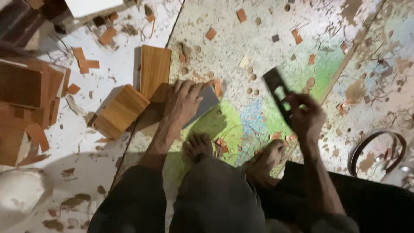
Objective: The person sits on the floor and sands multiple small wooden blocks using a sanding block. They handle each piece one at a time, rubbing the surfaces and edges, then placing the finished pieces into a nearby wooden box.
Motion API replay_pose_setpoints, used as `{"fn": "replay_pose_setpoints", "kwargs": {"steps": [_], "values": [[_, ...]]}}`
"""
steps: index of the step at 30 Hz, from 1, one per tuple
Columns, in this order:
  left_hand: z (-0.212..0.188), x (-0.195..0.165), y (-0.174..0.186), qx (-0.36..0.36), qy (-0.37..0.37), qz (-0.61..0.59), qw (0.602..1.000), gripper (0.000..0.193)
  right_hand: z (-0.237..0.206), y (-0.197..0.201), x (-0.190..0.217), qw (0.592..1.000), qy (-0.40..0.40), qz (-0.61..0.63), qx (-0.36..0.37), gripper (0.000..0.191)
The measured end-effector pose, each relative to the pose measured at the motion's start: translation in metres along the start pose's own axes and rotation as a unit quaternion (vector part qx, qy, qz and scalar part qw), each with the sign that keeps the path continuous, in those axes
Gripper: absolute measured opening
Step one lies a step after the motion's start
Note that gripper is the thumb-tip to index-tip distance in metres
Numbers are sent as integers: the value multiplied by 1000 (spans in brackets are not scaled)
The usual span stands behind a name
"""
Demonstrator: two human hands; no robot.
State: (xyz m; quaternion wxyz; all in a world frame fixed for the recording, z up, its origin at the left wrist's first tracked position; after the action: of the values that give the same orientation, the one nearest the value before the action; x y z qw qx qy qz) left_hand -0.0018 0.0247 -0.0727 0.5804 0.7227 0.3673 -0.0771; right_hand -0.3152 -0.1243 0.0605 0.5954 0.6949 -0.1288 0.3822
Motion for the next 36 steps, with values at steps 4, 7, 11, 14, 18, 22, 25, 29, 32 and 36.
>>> {"fn": "replay_pose_setpoints", "kwargs": {"steps": [4, 7, 11, 14, 18, 22, 25, 29, 32, 36], "values": [[-3, -11, -7, -176, 19, -70, 982, 30, -10, -24, 33, 988, 90, -45, 113, 19], [-19, -21, -13, -249, 60, -144, 956, 21, -1, -54, 49, 950, 223, -148, 163, 15], [-26, -26, -14, -268, 79, -139, 950, 13, 23, -87, 69, 911, 289, -200, 215, 12], [-21, -24, -17, -263, 88, -128, 952, 11, 41, -98, 95, 899, 291, -210, 253, 12], [-18, -18, -31, -279, 113, -86, 950, 10, 65, -103, 116, 894, 313, -176, 268, 14], [-23, -14, -43, -287, 115, -72, 948, 15, 86, -141, 118, 836, 301, -249, 386, 9], [-23, -16, -43, -265, 123, -87, 953, 14, 78, -167, 138, 789, 385, -353, 324, 22], [-23, -18, -33, -309, 91, -63, 945, 19, 83, -165, 120, 774, 228, -343, 480, 19], [-22, -19, -25, -284, 55, -132, 948, 42, 101, -110, 42, 924, 97, -46, 368, 22], [-15, -29, -12, -268, -26, 20, 963, 83, 44, -49, -66, 935, -141, 299, -129, 32]]}}
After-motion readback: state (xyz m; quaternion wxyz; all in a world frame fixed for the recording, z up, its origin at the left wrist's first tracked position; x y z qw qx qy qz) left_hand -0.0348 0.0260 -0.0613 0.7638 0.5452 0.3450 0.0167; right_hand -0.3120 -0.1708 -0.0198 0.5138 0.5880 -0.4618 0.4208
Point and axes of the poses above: each hand's wrist, its own z-axis towards the middle knuckle, its own y-axis out of the back of the hand, x = y × z, the point moved 1 cm from there along z, towards the middle knuckle, and after that the axes turned 15 degrees about y, right-handed, at the moved point
